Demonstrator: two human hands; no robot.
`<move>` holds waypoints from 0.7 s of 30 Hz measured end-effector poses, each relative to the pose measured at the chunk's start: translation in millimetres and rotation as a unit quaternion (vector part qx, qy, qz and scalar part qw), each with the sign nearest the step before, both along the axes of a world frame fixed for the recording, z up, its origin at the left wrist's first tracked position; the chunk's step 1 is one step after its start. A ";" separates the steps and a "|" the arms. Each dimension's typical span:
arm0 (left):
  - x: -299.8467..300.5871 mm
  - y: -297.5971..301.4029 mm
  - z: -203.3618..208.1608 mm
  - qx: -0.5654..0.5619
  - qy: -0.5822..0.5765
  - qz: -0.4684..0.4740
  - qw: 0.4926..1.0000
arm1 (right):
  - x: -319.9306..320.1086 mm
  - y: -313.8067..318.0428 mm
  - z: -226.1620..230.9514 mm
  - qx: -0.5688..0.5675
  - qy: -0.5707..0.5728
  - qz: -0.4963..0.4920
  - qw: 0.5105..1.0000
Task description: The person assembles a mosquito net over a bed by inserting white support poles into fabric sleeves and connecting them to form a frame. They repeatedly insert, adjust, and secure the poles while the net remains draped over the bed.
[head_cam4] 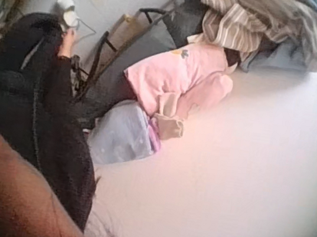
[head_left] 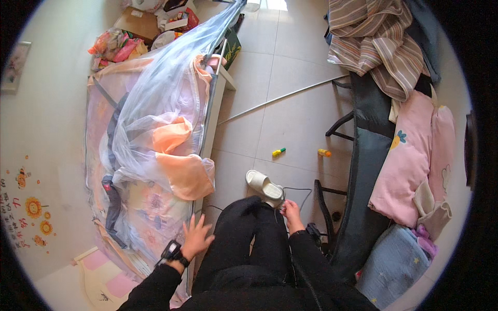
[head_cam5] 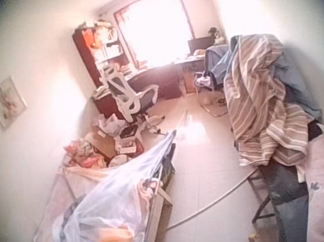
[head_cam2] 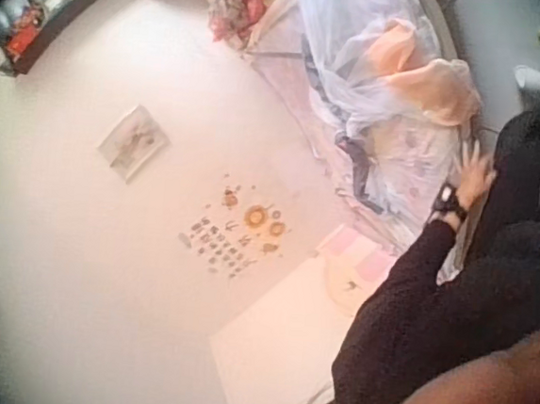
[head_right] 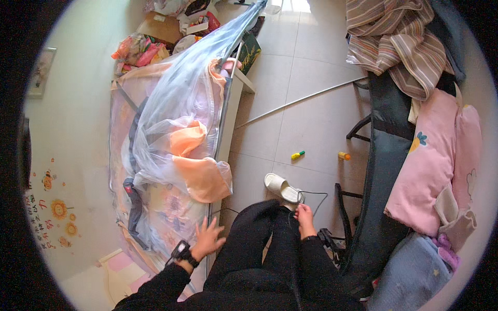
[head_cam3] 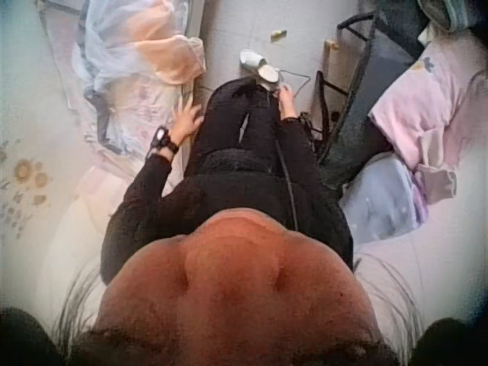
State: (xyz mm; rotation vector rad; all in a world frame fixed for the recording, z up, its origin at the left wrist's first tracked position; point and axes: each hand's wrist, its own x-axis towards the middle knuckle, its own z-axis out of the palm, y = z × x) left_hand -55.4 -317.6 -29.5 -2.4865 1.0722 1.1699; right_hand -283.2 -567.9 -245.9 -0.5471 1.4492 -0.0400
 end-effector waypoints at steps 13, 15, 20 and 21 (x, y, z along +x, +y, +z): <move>-29.1 122.9 50.8 -0.115 0.080 0.228 0.963 | 76.0 0.1 239.4 -0.166 -0.311 0.396 0.848; -28.8 112.7 48.8 -0.153 0.083 0.235 0.956 | 59.8 -13.9 275.7 -0.229 -0.277 0.425 0.831; -28.9 92.8 62.5 -0.152 0.115 0.260 0.947 | 14.5 -38.3 323.8 -0.216 -0.196 0.388 0.874; -25.3 89.1 68.0 -0.143 0.132 0.267 0.944 | 11.5 -42.7 326.8 -0.193 -0.150 0.393 0.886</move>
